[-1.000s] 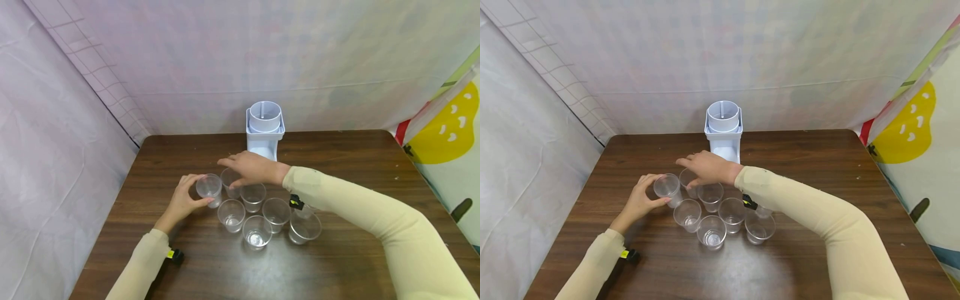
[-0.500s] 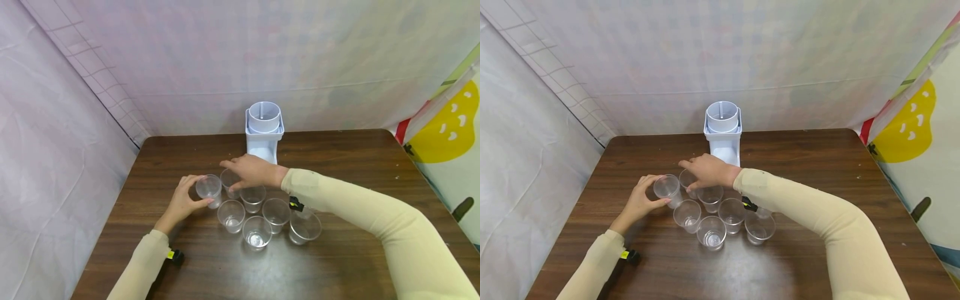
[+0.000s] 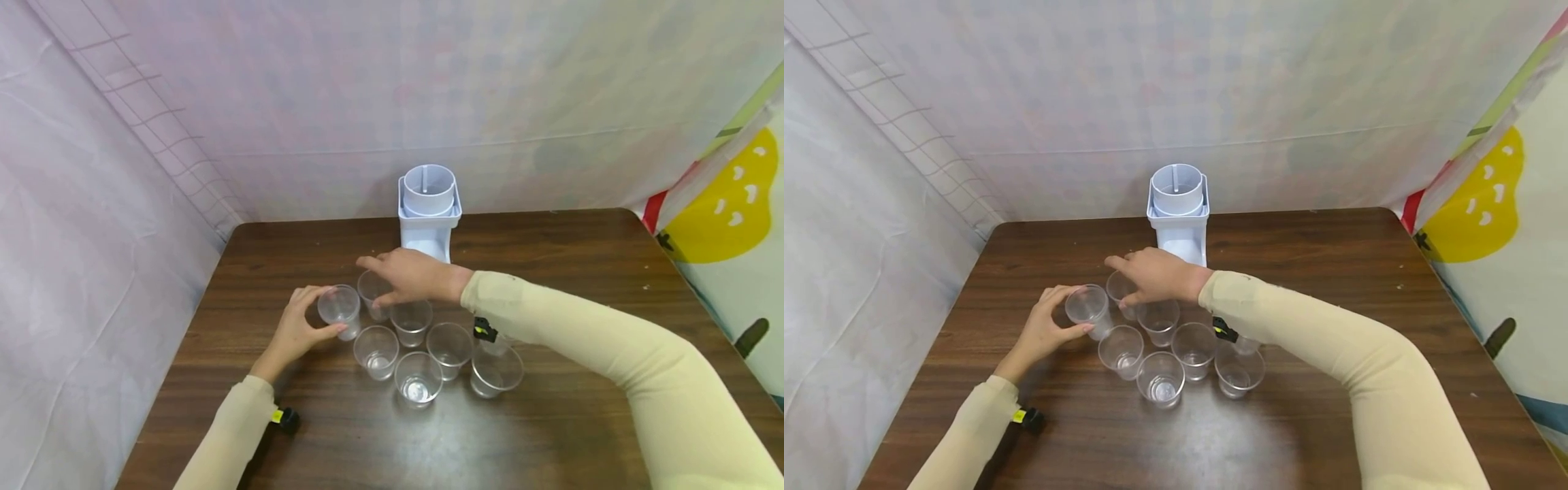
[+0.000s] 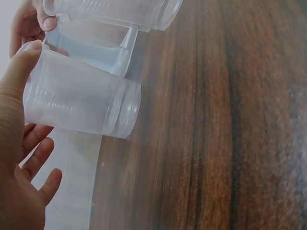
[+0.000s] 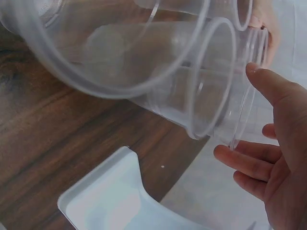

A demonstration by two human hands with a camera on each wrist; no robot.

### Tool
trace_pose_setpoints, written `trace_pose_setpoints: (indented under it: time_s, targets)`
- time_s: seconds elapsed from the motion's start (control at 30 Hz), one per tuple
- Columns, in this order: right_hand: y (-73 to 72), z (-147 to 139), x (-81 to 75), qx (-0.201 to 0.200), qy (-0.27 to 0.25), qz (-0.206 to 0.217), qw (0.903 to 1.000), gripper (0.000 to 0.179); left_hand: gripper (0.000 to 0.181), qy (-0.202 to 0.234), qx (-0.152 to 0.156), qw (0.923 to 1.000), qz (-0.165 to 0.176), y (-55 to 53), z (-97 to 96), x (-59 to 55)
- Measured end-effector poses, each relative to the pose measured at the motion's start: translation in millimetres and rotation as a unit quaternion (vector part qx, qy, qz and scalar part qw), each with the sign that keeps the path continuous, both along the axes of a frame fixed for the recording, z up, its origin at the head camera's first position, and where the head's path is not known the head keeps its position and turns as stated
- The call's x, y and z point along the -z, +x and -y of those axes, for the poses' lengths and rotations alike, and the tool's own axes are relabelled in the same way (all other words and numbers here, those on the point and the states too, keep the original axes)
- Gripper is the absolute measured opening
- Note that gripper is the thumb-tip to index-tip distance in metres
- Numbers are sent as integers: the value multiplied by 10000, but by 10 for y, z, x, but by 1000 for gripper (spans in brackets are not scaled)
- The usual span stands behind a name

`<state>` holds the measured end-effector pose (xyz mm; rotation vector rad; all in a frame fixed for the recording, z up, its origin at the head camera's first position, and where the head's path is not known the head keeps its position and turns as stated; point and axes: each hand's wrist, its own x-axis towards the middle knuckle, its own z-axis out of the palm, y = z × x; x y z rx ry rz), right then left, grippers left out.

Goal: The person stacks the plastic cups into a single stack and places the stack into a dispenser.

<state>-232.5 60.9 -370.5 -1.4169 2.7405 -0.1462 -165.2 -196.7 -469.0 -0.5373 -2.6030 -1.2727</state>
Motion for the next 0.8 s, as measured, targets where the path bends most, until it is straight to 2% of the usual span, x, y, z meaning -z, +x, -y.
trace_pose_setpoints:
  time_s: [0.5,0.8]
  targets:
    - [-28,-30,-332,-161,-268,-331,9990,87,68,-138,-1,9998,-106,-36,34,-5]
    - [-7,-62,-510,-245,-517,-371,9977,84,67,-105,-17,9999,8,-36,45,-9]
